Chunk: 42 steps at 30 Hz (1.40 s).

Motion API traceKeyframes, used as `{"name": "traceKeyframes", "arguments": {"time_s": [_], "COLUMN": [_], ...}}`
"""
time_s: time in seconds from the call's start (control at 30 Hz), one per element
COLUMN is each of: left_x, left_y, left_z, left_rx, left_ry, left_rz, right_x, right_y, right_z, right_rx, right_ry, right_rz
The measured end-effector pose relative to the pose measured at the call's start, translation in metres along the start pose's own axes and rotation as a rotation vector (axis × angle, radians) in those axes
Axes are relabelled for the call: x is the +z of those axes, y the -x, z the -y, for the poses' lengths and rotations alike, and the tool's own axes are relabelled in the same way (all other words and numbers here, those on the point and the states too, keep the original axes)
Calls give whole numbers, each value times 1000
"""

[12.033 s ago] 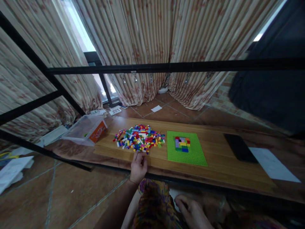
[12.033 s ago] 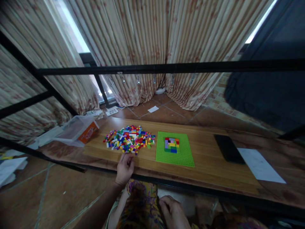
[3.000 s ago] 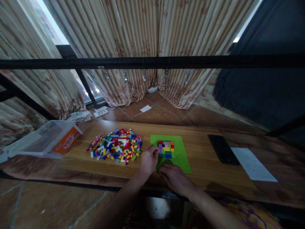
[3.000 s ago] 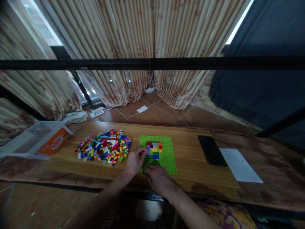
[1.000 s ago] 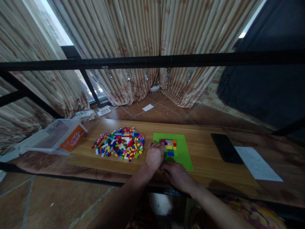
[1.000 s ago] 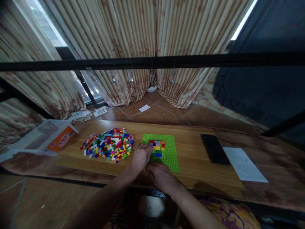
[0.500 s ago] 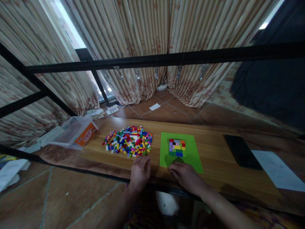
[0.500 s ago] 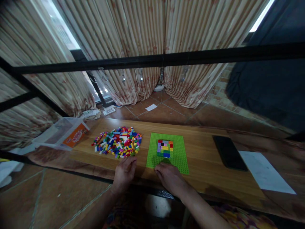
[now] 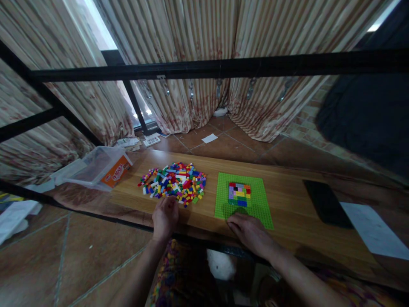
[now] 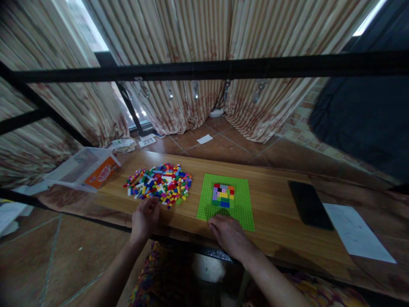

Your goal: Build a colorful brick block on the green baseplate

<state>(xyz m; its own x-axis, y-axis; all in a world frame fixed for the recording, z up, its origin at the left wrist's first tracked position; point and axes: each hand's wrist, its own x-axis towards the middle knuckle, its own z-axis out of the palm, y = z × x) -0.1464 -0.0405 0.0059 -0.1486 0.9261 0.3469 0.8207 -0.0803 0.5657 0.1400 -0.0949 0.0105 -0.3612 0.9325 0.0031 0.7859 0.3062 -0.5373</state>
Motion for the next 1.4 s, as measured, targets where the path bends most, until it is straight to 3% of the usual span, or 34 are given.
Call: {"name": "traceKeyframes", "arguments": {"time_s": [0.23, 0.6, 1.13, 1.4], "left_x": [6, 13, 32, 25], "left_y": [-5, 9, -2, 2], "left_z": [-1, 6, -1, 0], "left_rx": [110, 92, 249, 144], "left_ry": [-41, -154, -129, -3], "left_rz": [29, 54, 77, 9], "right_x": [2, 2, 4, 6], "right_y": [-1, 0, 1, 1], "right_z": [1, -1, -5, -8], "right_rx": [17, -1, -18, -42], "right_ry": [-6, 2, 10, -3], "right_rz": [-5, 0, 14, -14]}}
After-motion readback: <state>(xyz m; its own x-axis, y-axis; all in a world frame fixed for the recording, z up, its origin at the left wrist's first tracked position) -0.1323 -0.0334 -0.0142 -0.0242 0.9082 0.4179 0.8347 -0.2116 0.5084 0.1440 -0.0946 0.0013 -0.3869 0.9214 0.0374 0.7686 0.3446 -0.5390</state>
